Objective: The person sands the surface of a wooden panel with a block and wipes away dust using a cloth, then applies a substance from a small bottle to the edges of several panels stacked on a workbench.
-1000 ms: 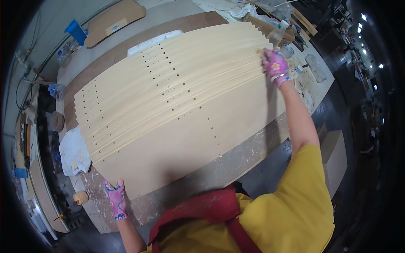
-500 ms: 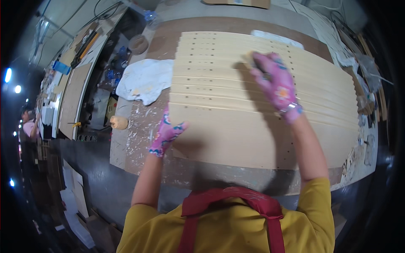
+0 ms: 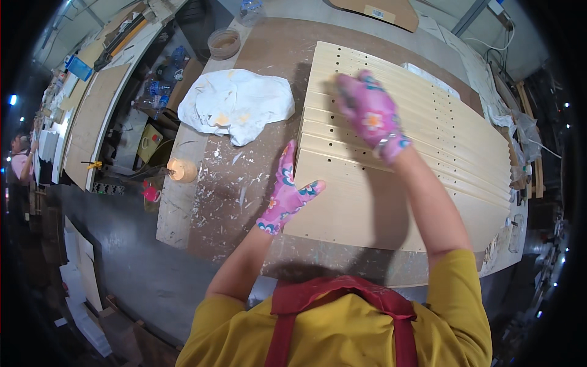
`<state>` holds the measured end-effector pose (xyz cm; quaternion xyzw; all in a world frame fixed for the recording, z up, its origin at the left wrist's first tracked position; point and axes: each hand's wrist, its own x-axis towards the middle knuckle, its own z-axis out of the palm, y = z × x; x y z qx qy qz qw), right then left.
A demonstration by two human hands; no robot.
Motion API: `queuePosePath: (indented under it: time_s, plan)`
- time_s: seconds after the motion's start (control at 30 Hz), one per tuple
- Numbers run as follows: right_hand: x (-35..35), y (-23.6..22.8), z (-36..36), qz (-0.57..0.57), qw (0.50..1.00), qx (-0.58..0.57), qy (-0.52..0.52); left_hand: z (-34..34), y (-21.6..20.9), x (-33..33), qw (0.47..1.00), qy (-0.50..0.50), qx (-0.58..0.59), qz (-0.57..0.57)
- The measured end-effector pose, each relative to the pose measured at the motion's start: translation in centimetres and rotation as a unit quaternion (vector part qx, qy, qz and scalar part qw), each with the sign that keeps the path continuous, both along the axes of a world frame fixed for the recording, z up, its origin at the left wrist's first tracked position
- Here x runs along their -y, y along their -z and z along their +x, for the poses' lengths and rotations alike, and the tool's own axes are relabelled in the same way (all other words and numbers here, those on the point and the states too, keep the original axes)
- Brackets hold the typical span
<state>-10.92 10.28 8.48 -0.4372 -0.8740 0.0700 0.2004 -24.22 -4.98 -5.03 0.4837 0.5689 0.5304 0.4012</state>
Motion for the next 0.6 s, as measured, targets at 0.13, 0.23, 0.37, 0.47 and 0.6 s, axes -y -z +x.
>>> queuePosePath:
  time_s: [0.13, 0.23, 0.37, 0.47, 0.6]
  plan:
    - [0.3, 1.3, -4.7, 0.028, 0.998, -0.003, -0.063, -0.2, 0.2, 0.2, 0.999, 0.009, -0.047, -0.006]
    - [-1.6, 0.9, 0.3, 0.009, 0.998, 0.042, 0.047, -0.1, 0.1, 0.5, 0.997, -0.002, -0.078, 0.011]
    - [-1.9, 0.3, 1.5, -0.067, 0.997, 0.002, 0.041, -0.1, 0.2, 0.6, 0.992, -0.016, -0.123, 0.011]
    - [-0.7, 2.4, -2.5, 0.049, 0.999, -0.005, 0.014, 0.2, 0.4, 0.3, 0.999, 0.018, 0.039, 0.003]
    - [-0.4, 2.0, 4.0, -0.018, 0.998, -0.017, 0.052, 0.0, -0.4, 0.5, 0.992, 0.035, 0.124, 0.003]
